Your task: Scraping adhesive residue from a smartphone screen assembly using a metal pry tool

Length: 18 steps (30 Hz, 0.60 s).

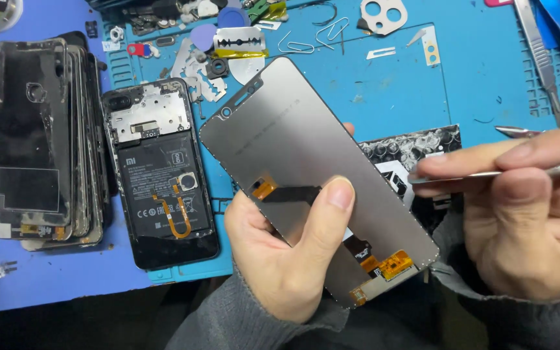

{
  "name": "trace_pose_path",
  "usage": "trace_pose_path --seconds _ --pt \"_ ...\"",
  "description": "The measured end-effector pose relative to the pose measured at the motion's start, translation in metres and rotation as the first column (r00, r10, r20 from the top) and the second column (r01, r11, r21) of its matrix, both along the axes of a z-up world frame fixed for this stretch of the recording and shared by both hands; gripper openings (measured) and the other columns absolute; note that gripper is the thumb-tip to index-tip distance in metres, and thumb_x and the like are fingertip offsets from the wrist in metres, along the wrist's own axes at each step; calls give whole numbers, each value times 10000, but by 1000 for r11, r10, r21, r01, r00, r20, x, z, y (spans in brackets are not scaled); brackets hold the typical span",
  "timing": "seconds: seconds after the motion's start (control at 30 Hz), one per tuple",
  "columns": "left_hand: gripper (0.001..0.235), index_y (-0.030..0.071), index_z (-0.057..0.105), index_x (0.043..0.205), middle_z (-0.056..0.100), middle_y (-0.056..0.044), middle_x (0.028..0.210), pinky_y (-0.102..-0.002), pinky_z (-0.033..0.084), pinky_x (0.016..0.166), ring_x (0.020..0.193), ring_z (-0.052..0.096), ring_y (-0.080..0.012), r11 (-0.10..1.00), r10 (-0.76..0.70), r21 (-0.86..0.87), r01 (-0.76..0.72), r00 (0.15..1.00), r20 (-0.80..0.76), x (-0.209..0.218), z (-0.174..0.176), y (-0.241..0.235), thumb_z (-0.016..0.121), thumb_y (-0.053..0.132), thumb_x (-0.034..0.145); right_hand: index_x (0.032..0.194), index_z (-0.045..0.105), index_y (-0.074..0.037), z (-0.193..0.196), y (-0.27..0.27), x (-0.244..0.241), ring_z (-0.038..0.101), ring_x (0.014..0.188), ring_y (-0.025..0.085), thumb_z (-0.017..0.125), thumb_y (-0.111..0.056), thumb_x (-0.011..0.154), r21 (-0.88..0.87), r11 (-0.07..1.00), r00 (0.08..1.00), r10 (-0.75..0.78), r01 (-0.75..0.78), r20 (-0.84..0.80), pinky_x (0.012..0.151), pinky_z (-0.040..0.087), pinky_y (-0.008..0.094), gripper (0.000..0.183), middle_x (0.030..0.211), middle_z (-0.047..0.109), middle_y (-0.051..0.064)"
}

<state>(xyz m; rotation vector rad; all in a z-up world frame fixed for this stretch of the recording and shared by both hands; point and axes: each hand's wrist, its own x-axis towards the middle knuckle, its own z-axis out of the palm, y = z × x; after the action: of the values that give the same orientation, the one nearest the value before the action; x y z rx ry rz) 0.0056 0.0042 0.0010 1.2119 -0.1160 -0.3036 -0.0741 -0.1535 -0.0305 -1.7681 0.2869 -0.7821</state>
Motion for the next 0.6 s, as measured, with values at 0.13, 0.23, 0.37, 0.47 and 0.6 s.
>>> trace_pose_path --seconds 0.13,0.23,0.37,0.47,0.6 --pt "316 -4 661 1211 740 -153 1213 -398 615 992 1099 733 -260 999 32 -37 -33 999 -39 0 -3 -1 685 186 959 1230 286 -59 1 -7 -7 792 942 356 433 -4 1176 82 994 986 78 -66 -145 835 717 339 166 1120 588 266" --pt "334 1 658 1203 744 -163 1203 -416 621 971 1084 737 -269 997 55 -55 -60 994 -92 -1 -5 -3 709 199 939 1246 350 -99 -1 -10 -20 816 962 304 461 -106 1177 147 989 973 65 -33 -219 801 739 287 131 1106 594 181" --pt "297 23 677 1149 751 -122 1127 -405 614 935 1017 727 -234 994 77 -65 -86 988 -136 -2 -5 -4 740 201 920 1190 447 0 4 -13 -26 819 938 293 419 -190 1159 116 993 940 50 -11 -338 775 729 294 194 1110 646 193" --pt "275 43 676 1108 744 -73 1038 -396 611 873 941 711 -201 995 93 -22 -97 986 -141 -3 -7 -4 754 207 902 1099 499 170 11 -16 -28 793 908 331 293 -186 1167 29 999 891 39 -29 -453 760 682 343 418 1126 659 268" --pt "263 34 682 1088 751 -90 1031 -407 617 870 942 722 -216 993 107 -34 -113 984 -142 -4 -9 -6 763 190 892 1196 573 102 -8 -83 -28 767 1115 343 341 -239 1106 245 929 812 363 -277 -456 926 632 408 422 1254 703 270"
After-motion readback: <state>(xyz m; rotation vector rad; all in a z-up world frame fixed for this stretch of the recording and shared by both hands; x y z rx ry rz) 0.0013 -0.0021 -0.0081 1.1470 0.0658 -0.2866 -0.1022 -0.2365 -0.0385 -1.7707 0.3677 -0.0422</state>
